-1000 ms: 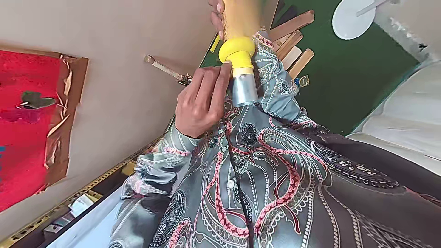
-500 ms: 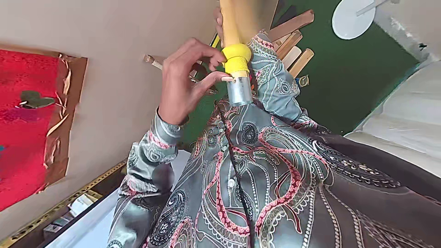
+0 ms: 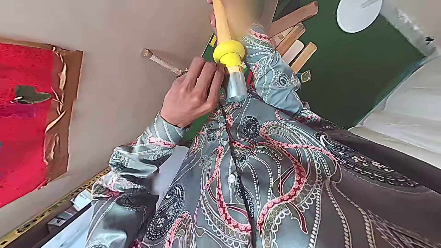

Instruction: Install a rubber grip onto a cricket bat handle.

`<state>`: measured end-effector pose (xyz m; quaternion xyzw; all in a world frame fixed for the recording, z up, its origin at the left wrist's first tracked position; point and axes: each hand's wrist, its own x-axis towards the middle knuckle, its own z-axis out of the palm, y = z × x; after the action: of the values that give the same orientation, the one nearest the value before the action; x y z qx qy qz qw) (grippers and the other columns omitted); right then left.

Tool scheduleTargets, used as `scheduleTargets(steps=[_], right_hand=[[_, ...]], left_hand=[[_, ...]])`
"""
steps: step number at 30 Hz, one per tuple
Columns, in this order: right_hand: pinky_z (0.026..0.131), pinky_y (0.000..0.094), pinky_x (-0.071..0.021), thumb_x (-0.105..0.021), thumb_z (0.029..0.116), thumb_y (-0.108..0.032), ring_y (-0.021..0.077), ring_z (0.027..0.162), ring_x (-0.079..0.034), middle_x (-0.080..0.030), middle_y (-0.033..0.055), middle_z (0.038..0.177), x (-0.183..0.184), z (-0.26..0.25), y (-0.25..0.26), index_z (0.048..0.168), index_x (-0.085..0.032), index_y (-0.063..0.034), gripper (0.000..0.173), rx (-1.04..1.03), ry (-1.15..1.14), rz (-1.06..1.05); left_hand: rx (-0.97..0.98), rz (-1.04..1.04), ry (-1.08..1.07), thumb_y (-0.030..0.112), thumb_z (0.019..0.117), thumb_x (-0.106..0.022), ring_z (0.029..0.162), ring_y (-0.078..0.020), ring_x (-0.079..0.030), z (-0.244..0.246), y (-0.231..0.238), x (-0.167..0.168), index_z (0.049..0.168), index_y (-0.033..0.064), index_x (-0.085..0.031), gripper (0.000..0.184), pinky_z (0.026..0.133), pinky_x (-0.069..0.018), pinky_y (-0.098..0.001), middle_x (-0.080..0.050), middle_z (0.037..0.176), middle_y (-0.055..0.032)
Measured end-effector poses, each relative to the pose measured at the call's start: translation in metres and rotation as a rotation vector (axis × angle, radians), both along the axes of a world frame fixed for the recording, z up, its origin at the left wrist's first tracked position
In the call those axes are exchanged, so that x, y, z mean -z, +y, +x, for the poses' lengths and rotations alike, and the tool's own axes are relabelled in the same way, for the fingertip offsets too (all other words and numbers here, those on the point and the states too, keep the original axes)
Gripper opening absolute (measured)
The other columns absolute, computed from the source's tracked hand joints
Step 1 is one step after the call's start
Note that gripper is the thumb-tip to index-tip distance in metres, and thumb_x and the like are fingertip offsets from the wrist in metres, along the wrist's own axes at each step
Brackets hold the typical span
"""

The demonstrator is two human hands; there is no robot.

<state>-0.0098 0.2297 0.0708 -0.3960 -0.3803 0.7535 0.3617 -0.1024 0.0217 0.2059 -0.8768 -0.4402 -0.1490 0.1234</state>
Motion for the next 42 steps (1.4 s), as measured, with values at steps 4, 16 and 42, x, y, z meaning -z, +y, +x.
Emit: scheduleTargets(steps=[4,16,42], right_hand=[[0.043,0.0237,-0.0543,-0.053,0.1066,-0.012,0.0107,0.046,-0.058,-0.056,0.0052,0.065,-0.035,0.005,-0.005,0.093,-0.057,0.0029,0.021,-0.067,-0.129,-0.048],[0.052,0.022,-0.0563,-0.052,0.1045,-0.004,0.0093,0.049,-0.06,-0.056,0.0048,0.06,-0.067,0.021,-0.022,0.089,-0.06,0.0049,0.02,-0.015,-0.286,0.057],[0.061,0.0233,-0.0579,-0.056,0.106,-0.014,0.0091,0.062,-0.062,-0.06,0.0075,0.082,-0.045,0.043,-0.011,0.105,-0.066,0.003,0.02,-0.079,-0.555,0.139]], left_hand=[[0.109,-0.07,-0.145,0.006,0.1004,-0.062,0.082,-0.037,-0.06,-0.006,-0.009,-0.027,0.105,-0.0059,-0.06,0.013,0.069,-0.0497,-0.0421,-0.061,0.093,-0.0227],[-0.085,-0.737,-0.828,0.032,0.0888,-0.082,0.091,-0.0111,-0.068,-0.017,0.035,0.01,0.11,0.0058,-0.069,0.036,0.078,-0.0611,-0.0292,-0.067,0.104,-0.0033],[-0.372,-0.771,-0.609,0.036,0.1106,-0.044,0.101,-0.0158,-0.072,-0.027,0.009,0.009,0.122,0.0052,-0.068,0.041,0.09,-0.0598,-0.0363,-0.073,0.112,-0.0089]])
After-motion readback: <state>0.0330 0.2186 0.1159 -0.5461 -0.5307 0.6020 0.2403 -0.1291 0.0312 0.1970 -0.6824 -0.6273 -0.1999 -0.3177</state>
